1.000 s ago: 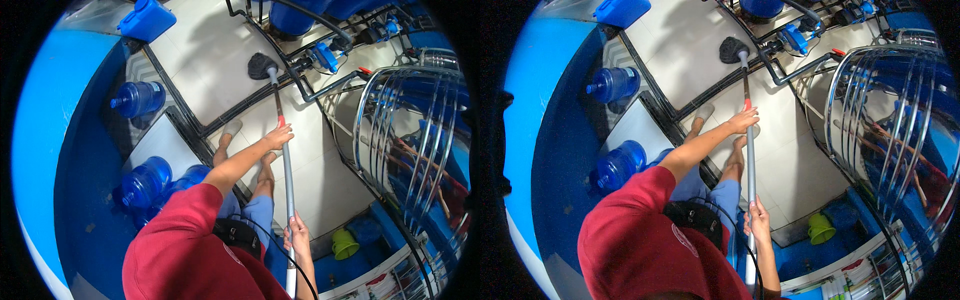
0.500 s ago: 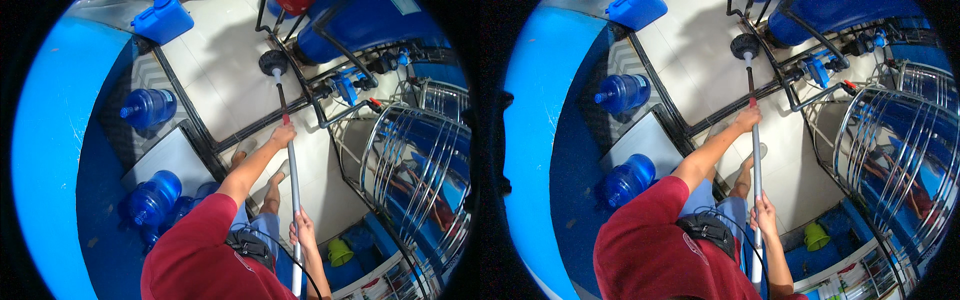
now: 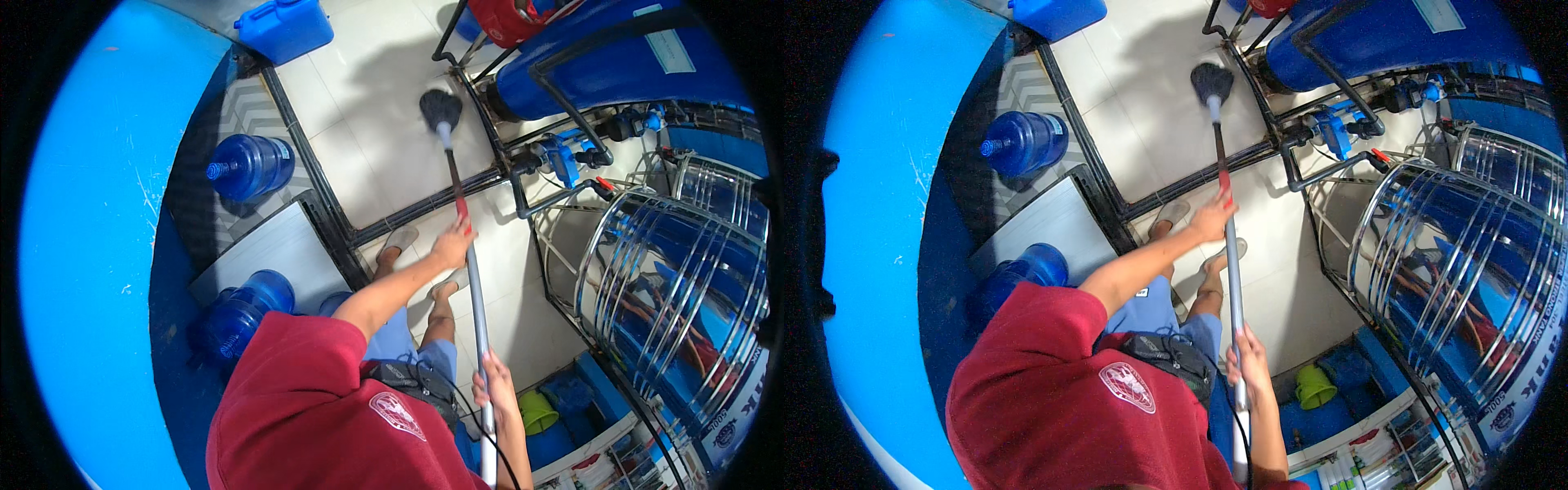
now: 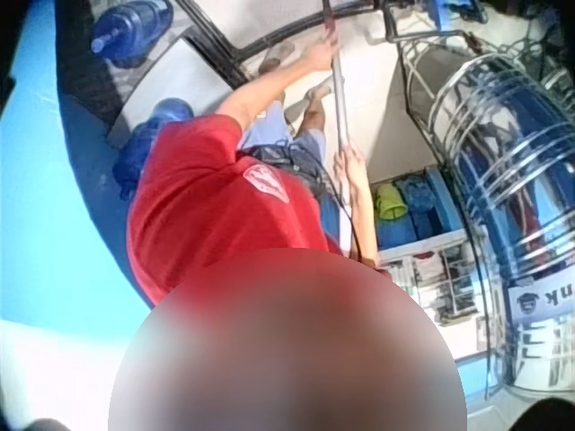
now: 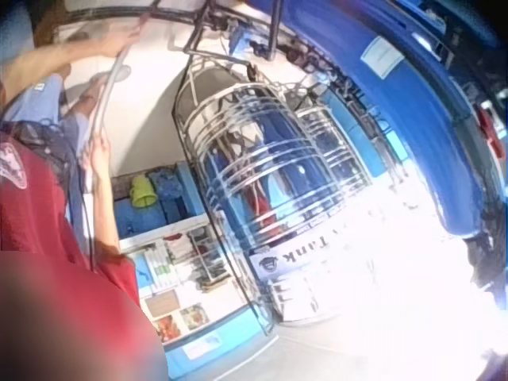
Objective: The person wipes a large stainless steel water tank with a pink cloth, moving around the tank to clean different sections. They then switch to a mop and clean the tiled floor around the tank and other equipment.
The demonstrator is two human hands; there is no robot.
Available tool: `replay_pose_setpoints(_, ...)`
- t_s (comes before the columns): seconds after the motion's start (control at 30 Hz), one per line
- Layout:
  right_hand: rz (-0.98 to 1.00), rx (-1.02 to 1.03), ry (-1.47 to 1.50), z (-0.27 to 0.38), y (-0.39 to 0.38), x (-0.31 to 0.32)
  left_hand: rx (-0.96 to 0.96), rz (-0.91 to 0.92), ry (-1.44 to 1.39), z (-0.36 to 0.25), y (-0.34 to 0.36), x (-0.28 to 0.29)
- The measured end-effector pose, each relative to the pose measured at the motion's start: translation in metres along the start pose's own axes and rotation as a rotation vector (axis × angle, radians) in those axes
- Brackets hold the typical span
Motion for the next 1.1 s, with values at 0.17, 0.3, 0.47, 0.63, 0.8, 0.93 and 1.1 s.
replay_pose_setpoints(0.17,-0.082,-0.113,-0.126,-0.039,-0.066,0.029,-0.160,0.221,0.102,-0.044,-0.077,-0.023)
replay_pose_setpoints(0.3,-0.110,-0.027,-0.255,-0.044,-0.070,0.041,-0.211,0.267,0.091,-0.050,-0.081,-0.036)
replay_pose_setpoints(0.47,-0.092,-0.027,-0.358,-0.004,-0.050,0.045,-0.058,0.097,0.001,-0.042,-0.050,-0.033)
replay_pose_setpoints(0.63,-0.038,0.067,-0.491,0.046,0.005,0.026,0.150,-0.042,0.139,0.001,0.006,-0.009)
replay_pose_setpoints(0.8,0.170,0.290,-0.568,0.100,0.110,-0.019,0.380,-0.016,0.413,0.088,0.077,0.046)
replay_pose_setpoints(0.93,0.361,0.353,-0.395,0.124,0.162,-0.066,0.481,0.061,0.515,0.131,0.092,0.104)
replay_pose_setpoints(1.1,0.387,0.357,-0.491,0.121,0.132,-0.011,0.422,-0.027,0.303,0.088,0.064,0.104)
Point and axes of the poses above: each hand's wrist, its own y-axis towards the middle knuckle, its own x-axis out of the back of the hand, z = x × y, the point moved 2 cm from there along y, towards the middle knuckle, and after that the axes turned 8 degrees about y, right-handed, at the moved point
